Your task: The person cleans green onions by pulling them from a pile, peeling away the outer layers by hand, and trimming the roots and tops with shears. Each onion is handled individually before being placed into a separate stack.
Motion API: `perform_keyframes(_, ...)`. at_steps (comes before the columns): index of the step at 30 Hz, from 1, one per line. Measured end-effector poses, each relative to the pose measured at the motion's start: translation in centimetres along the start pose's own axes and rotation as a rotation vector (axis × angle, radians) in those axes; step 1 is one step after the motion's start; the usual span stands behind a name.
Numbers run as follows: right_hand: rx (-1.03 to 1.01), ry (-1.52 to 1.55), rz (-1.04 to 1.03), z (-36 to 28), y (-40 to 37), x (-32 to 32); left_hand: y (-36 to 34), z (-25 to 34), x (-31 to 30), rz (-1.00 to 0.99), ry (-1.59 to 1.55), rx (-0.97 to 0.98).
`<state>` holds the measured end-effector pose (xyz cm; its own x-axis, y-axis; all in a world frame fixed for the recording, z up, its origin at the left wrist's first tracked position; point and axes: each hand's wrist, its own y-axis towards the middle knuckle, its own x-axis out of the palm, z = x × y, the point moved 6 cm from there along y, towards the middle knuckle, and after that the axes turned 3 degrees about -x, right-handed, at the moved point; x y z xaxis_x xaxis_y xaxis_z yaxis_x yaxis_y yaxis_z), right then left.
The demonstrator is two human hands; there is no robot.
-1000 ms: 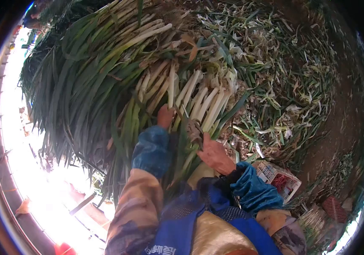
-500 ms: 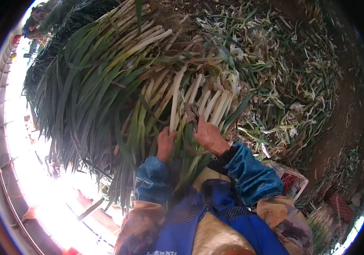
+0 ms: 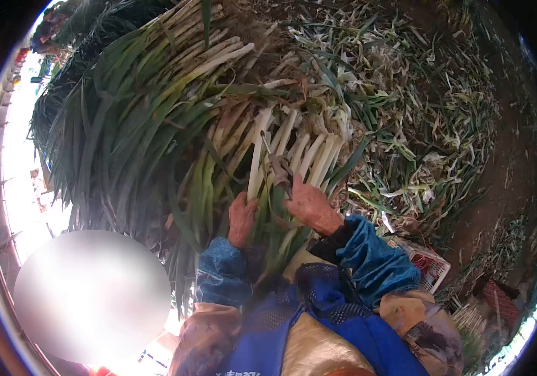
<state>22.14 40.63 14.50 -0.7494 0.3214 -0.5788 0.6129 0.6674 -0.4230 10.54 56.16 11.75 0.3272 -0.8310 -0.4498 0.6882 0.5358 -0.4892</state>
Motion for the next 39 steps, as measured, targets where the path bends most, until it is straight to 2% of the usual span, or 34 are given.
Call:
perform_keyframes(6, 0.04, -0.031, 0.049, 2.1, 3.1, 0.0, -0.6, 0.6, -0.5, 0.042, 0.109, 0.133)
perform_keyframes(10, 0.081, -0.013, 0.01, 1.5, 3.4, -0.1, -0.9, 1.0, -0.6, 0.024, 0.155, 0.044)
perform_keyframes(13, -0.044, 0.024, 0.103, 2.1, 4.1, 0.1, -1.1, 1.5, -0.5, 0.01, 0.156, 0.004)
perform_keyframes(16, 0.006, -0.047, 0.126, 2.2, 5.8, -1.3, -1.3, 1.2, -0.5, 0.018, 0.168, -0.012)
perform_keyframes(19, -0.053, -0.055, 0.096, 1.0, 4.5, -2.0, -1.6, 0.2, -0.3, 0.042, 0.23, 0.013)
perform_keyframes(22, 0.019, -0.085, -0.051, 2.1, 2.5, -0.6, -2.8, -0.8, 0.2, 0.06, 0.282, 0.045)
perform_keyframes(25, 0.081, -0.074, 0.095, 4.1, 2.5, -2.8, -4.6, -1.6, 1.0, 0.032, 0.331, 0.038)
perform_keyframes(26, -0.006, -0.087, 0.185, 3.7, 2.1, -3.3, -5.3, -1.7, 1.6, 0.02, 0.337, 0.009)
perform_keyframes(29, 0.016, -0.138, -0.098, 0.6, -0.4, -1.4, -6.8, -2.0, 3.5, -0.035, 0.353, -0.058)
perform_keyframes(30, 0.041, -0.148, -0.103, 0.9, -0.5, -1.0, -6.8, -1.8, 4.2, -0.054, 0.356, -0.064)
perform_keyframes(32, 0.088, -0.168, -0.109, 2.4, -0.5, 0.2, -6.7, -2.0, 5.6, -0.051, 0.229, -0.007)
perform_keyframes(33, 0.132, -0.158, -0.044, 4.3, -0.1, -0.3, -6.4, -2.3, 6.0, -0.046, 0.165, 0.024)
perform_keyframes(34, 0.174, -0.146, 0.022, 6.9, 0.8, -1.4, -5.5, -2.7, 6.3, -0.113, 0.291, -0.004)
perform_keyframes(35, 0.213, -0.134, 0.089, 7.6, 1.5, -2.3, -4.1, -2.9, 6.2, -0.074, 0.432, 0.145)
perform_keyframes(37, 0.147, -0.135, -0.013, 6.6, 0.7, -0.6, -1.6, -4.3, 5.5, -0.012, 0.712, 0.423)
perform_keyframes(39, 0.118, -0.12, -0.08, 4.4, -0.8, 0.1, 2.1, -1.9, 0.1, 0.231, 0.699, 0.456)
